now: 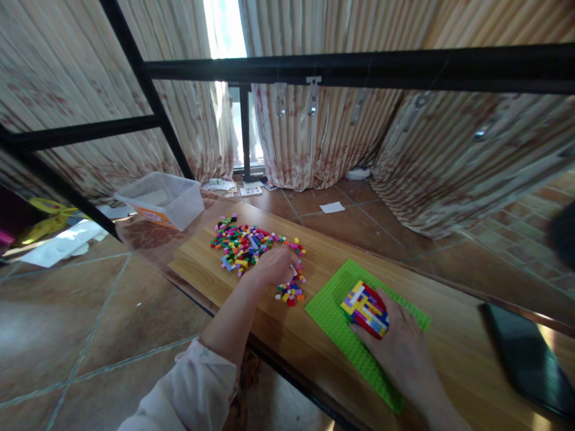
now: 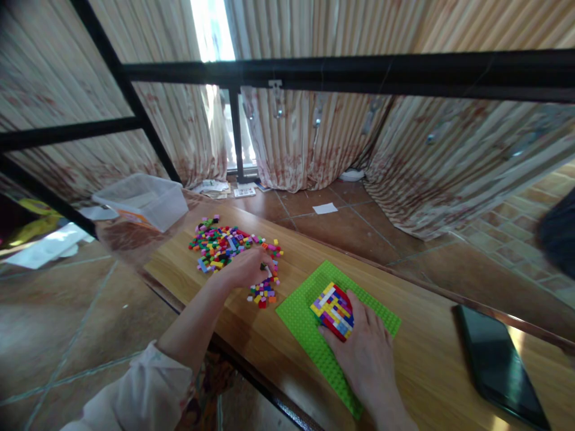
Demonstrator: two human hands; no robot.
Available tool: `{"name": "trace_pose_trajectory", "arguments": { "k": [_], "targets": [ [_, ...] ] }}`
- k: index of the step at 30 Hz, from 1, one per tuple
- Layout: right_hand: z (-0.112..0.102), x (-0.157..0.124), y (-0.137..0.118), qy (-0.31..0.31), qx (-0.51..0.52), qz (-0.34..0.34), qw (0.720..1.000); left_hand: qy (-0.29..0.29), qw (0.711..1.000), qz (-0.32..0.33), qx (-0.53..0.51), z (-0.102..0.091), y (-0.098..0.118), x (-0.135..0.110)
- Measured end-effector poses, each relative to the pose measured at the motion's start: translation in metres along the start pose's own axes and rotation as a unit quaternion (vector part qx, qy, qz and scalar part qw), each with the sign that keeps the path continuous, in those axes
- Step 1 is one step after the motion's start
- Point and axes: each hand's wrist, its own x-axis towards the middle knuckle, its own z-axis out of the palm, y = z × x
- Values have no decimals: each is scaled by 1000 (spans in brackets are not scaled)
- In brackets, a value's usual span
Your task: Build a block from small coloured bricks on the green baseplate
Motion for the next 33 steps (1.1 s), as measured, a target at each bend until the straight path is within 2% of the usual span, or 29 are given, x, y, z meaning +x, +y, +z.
{"name": "trace_pose_trajectory", "arguments": {
  "k": [4, 13, 18, 23, 25, 28, 30, 33],
  "targets": [
    [-2, 0, -8, -2, -18, 20, 1000, -2, 999, -20, 27, -1, 6, -1],
    [-5, -2, -13, -2, -38, 25, 999, 0, 999, 0, 44, 0, 8, -2],
    [-7, -3, -15, -8, -40, 29, 999, 7, 999, -17, 47, 4, 12, 0],
    [-8, -1, -16, -13, -43, 30, 999, 28, 998, 35, 42, 4, 10, -2],
    [-8, -1, -16, -14, -45, 33, 998, 38, 998, 53, 1, 4, 9, -2],
    [-8, -1, -17, -14, -45, 34, 998, 25, 986, 93, -137, 9, 17, 0],
    [-8, -1, -17, -13, -43, 34, 998, -3, 961, 111, -253, 16, 28, 3],
    [-9, -1, -18, -9, -38, 31, 999, -51, 919, 92, -380, 30, 47, 7]
  ]
}}
